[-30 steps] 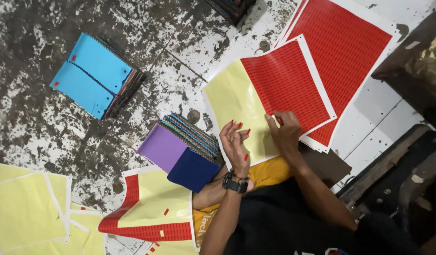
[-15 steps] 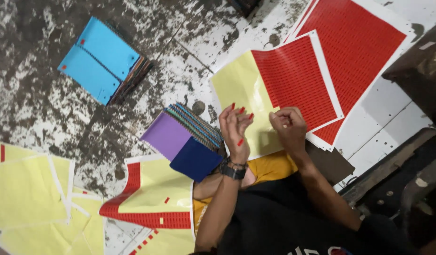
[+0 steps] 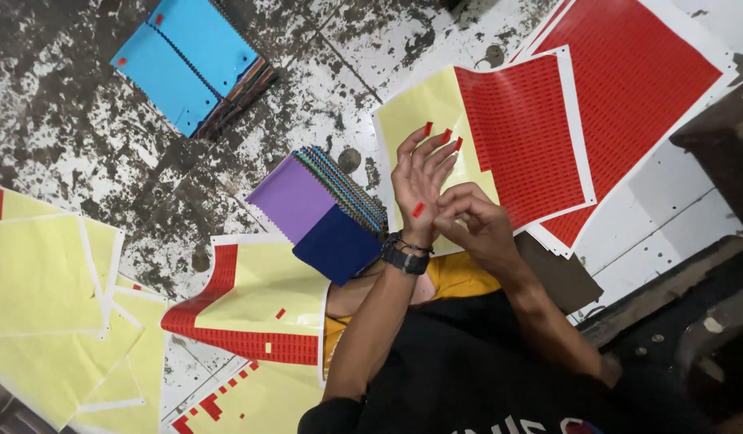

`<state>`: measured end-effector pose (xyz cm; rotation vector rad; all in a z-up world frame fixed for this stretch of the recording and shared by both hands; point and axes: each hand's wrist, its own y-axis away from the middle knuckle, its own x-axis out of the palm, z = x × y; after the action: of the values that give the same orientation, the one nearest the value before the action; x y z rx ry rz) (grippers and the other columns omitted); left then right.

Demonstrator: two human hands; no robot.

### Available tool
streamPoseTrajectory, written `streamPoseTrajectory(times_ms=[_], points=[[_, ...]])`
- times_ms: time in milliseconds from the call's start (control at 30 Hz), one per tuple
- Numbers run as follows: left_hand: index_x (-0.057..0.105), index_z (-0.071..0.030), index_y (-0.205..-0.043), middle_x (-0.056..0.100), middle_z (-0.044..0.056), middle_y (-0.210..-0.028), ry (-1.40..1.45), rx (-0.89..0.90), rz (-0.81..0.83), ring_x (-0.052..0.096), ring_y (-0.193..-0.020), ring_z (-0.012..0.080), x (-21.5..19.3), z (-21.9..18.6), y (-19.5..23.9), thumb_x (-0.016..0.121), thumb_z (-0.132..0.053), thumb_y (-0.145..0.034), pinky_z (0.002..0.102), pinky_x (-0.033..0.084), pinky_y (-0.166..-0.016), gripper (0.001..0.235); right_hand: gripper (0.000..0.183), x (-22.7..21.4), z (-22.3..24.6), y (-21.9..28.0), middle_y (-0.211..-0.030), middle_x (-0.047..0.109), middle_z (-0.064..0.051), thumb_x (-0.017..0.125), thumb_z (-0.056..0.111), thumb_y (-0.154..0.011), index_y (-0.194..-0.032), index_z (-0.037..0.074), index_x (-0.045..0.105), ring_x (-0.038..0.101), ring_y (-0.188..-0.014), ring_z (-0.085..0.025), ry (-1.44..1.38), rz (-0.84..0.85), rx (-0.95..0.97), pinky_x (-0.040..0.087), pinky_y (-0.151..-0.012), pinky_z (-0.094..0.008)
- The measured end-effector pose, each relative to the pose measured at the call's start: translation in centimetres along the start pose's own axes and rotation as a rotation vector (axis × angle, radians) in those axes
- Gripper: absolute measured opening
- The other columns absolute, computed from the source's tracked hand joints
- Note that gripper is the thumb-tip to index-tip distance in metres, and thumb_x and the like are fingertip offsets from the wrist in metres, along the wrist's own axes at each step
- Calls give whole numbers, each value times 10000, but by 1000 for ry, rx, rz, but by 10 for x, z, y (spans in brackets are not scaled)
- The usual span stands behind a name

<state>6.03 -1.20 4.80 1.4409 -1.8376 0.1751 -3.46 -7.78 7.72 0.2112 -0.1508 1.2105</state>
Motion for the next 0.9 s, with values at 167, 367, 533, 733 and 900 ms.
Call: streamPoseTrajectory(times_ms=[167, 367, 533, 733, 900], points=[[452, -114, -1464, 573, 218, -1344, -107, 63, -74, 590, -1250, 371, -11, 18, -7, 364, -544, -1048, 518, 419, -1104, 605, 180, 4, -1, 3, -1114, 603, -135, 847, 34, -844, -974, -16, 734, 667, -919, -160, 157, -46, -17, 567, -817, -314], [418, -50, -1449, 557, 259, -1317, -235, 100, -128, 605, -1209, 388, -25, 6, 15, 365, -468, -1039, 513, 467, -1061, 588, 406, -42, -56, -7, -914, 616, -123, 839, 58, -831, -1183, -36, 662, 645, -791, -191, 520, -343, -52, 547, -670, -271], [450, -77, -1403, 599, 192, -1276, -305, 61, -190, 647, -1153, 310, -44, 11, 38, 436, -528, -1000, 440, 506, -985, 606, 364, -63, -92, -21, -831, 611, -121, 913, 230, -856, -1032, -30, 729, 635, -722, -234, 872, -524, -43, 532, -645, -350], [460, -51, -1398, 591, 205, -1266, -348, 40, -180, 639, -1130, 324, -50, 23, 48, 426, -498, -1002, 464, 499, -969, 598, 389, -73, -110, -23, -847, 660, -90, 946, 281, -807, -1044, 27, 771, 659, -740, -151, 711, -639, 218, 559, -683, -274], [477, -25, -1380, 595, 184, -1239, -342, 24, -166, 646, -1102, 283, -53, 30, 54, 469, -526, -991, 433, 509, -956, 635, 338, -80, -108, -22, -844, 681, -83, 907, 300, -825, -1047, 73, 792, 696, -763, -160, 696, -595, 344, 567, -683, -299]])
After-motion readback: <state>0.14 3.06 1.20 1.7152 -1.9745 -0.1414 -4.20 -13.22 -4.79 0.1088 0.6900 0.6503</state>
